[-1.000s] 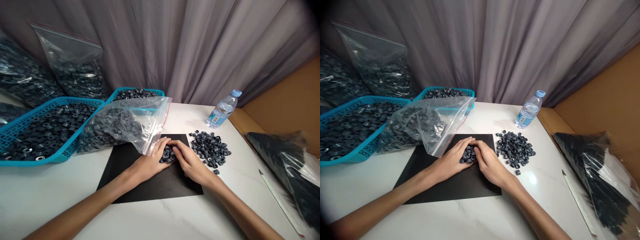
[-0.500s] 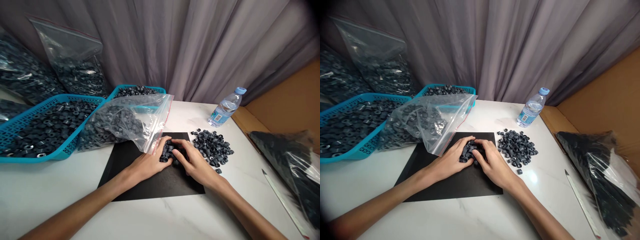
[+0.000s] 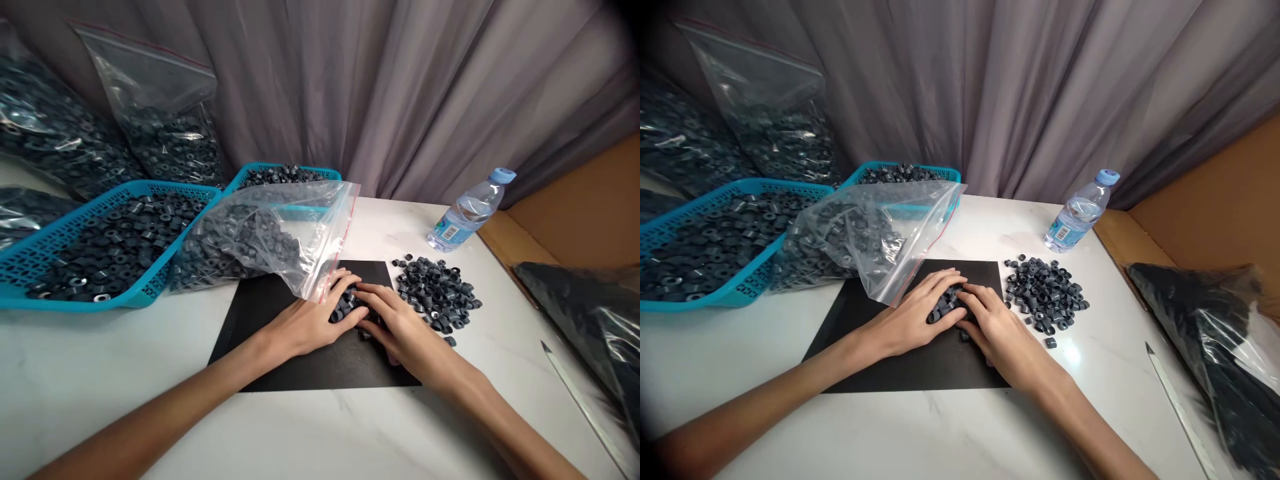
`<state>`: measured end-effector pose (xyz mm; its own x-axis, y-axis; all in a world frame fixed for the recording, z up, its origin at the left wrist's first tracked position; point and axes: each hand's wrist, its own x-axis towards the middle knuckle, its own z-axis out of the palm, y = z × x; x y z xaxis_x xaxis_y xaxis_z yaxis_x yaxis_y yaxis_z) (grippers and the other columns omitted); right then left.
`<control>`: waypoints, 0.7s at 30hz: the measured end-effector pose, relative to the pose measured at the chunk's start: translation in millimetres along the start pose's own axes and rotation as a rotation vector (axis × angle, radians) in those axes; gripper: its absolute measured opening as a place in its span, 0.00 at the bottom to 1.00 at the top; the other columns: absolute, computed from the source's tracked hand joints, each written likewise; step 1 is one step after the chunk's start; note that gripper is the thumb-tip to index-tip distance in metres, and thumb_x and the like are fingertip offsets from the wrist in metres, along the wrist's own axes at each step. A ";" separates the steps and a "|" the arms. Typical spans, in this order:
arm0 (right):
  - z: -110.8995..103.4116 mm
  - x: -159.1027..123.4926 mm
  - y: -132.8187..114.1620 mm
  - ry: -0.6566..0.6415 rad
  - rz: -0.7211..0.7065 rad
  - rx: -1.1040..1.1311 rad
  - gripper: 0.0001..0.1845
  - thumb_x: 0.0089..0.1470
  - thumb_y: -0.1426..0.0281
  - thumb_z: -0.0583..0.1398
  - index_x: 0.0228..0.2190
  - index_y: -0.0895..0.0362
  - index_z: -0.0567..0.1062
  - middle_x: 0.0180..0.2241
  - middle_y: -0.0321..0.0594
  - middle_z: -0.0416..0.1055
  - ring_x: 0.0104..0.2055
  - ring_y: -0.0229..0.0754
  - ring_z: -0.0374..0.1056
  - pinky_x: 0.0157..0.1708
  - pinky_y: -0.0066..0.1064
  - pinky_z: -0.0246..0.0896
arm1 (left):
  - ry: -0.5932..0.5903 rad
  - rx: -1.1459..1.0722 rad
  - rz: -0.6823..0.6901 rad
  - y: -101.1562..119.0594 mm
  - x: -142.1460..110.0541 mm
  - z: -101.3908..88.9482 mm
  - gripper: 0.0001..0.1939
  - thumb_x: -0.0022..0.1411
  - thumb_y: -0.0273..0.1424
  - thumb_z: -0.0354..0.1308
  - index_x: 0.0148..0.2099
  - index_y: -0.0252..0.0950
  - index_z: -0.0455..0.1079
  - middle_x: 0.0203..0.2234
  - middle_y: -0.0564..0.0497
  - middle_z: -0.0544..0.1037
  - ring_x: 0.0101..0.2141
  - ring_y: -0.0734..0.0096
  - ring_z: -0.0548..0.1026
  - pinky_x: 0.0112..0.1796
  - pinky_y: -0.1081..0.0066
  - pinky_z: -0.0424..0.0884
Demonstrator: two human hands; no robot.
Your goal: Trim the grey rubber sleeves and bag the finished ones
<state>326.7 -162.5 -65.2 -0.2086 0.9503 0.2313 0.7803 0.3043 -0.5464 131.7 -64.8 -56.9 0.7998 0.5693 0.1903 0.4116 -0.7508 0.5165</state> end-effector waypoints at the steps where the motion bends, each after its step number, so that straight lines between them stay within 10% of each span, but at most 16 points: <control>1: 2.6 0.0 1.1 0.013 0.002 -0.009 0.21 0.70 0.65 0.53 0.61 0.49 0.65 0.63 0.46 0.64 0.65 0.50 0.63 0.62 0.48 0.66 | -0.010 0.001 0.006 0.8 -0.5 -0.4 0.30 0.71 0.50 0.50 0.67 0.40 0.60 0.66 0.42 0.65 0.68 0.55 0.60 0.67 0.52 0.59; 21: -42.4 -5.4 -2.9 -0.112 0.011 0.035 0.29 0.66 0.69 0.59 0.64 0.42 0.62 0.59 0.41 0.67 0.61 0.47 0.65 0.60 0.45 0.67 | -0.044 0.125 0.147 4.8 -2.5 0.2 0.53 0.55 0.64 0.58 0.70 0.34 0.55 0.68 0.33 0.61 0.68 0.38 0.58 0.65 0.40 0.62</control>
<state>350.5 -171.3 -30.7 -0.2657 0.9546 0.1348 0.7623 0.2937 -0.5767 131.8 -69.9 -55.1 0.8724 0.4374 0.2180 0.3379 -0.8621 0.3777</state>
